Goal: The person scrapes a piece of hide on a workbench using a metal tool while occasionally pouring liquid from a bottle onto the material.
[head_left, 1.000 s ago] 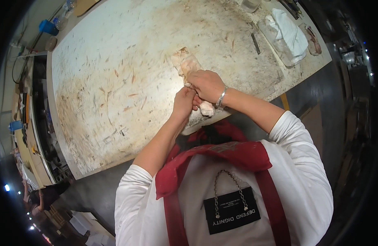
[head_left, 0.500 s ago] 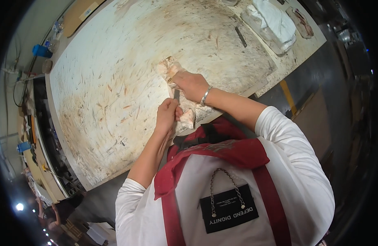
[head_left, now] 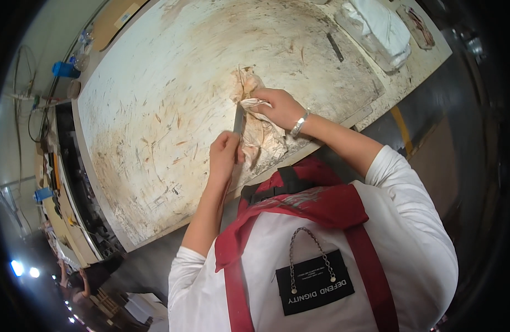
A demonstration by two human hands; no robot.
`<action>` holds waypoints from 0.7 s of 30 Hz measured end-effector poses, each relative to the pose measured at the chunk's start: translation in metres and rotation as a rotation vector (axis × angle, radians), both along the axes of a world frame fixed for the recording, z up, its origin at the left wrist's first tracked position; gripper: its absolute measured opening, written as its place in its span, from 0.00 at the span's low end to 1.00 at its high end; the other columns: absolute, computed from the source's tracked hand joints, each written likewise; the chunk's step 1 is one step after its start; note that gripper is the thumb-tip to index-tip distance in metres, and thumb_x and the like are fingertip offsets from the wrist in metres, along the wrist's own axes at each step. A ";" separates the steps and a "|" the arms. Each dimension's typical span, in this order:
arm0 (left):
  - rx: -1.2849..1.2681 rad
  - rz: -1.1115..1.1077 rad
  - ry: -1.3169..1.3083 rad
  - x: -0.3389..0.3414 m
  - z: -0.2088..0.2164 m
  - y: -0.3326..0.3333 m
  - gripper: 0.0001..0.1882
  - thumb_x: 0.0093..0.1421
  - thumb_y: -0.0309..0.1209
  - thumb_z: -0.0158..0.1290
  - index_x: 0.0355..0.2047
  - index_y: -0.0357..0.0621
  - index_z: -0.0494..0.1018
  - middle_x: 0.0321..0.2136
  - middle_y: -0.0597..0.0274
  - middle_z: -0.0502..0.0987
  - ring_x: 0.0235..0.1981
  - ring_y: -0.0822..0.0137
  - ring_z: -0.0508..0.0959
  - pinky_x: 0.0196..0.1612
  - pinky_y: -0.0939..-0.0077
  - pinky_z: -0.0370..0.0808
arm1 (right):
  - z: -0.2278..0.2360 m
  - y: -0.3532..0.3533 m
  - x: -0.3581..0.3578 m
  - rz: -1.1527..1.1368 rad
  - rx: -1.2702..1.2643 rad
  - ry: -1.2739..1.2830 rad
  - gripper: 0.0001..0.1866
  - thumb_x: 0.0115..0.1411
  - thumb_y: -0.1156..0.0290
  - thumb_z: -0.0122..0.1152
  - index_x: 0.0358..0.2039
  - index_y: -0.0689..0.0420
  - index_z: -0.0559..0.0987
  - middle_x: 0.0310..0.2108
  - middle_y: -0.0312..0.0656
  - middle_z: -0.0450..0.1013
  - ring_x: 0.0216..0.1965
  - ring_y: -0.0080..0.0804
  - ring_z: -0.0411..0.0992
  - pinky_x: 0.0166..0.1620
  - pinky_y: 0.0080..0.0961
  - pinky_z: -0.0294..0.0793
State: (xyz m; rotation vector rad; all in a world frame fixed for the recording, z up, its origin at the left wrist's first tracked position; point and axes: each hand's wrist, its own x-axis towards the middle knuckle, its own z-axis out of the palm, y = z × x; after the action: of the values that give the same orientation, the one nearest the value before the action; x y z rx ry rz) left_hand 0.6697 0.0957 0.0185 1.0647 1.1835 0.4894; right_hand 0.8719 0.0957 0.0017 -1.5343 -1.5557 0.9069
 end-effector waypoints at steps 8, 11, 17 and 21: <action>0.136 -0.144 0.057 0.019 -0.050 0.012 0.12 0.60 0.34 0.47 0.21 0.43 0.68 0.14 0.74 0.64 0.14 0.81 0.60 0.17 0.85 0.56 | -0.009 -0.005 -0.020 0.136 0.214 -0.395 0.06 0.50 0.71 0.54 0.30 0.55 0.74 0.30 0.40 0.71 0.35 0.40 0.70 0.36 0.33 0.69; 0.081 -0.167 0.055 0.019 -0.047 0.011 0.13 0.61 0.34 0.47 0.21 0.43 0.68 0.14 0.74 0.63 0.14 0.81 0.58 0.18 0.85 0.54 | -0.009 0.005 -0.020 0.120 0.147 -0.493 0.08 0.50 0.72 0.53 0.32 0.54 0.74 0.32 0.39 0.72 0.37 0.37 0.71 0.35 0.32 0.71; -0.014 -0.152 0.002 0.005 -0.037 0.013 0.13 0.60 0.34 0.47 0.21 0.42 0.68 0.13 0.73 0.62 0.15 0.80 0.57 0.18 0.84 0.54 | -0.015 0.008 -0.028 0.092 0.115 -0.507 0.10 0.51 0.71 0.53 0.35 0.53 0.73 0.33 0.39 0.72 0.38 0.38 0.71 0.35 0.34 0.71; -0.079 -0.159 0.036 -0.007 -0.021 0.014 0.12 0.61 0.34 0.47 0.23 0.42 0.68 0.12 0.72 0.63 0.13 0.81 0.58 0.17 0.86 0.54 | -0.014 0.008 -0.035 0.084 0.053 -0.470 0.11 0.51 0.70 0.53 0.37 0.52 0.73 0.34 0.38 0.72 0.38 0.38 0.71 0.36 0.34 0.71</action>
State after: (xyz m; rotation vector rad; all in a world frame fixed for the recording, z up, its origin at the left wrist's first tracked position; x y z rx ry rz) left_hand 0.6624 0.1092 -0.0028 1.0931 1.1305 0.2988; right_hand 0.8364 0.1039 -0.0118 -1.7370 -1.9672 0.5641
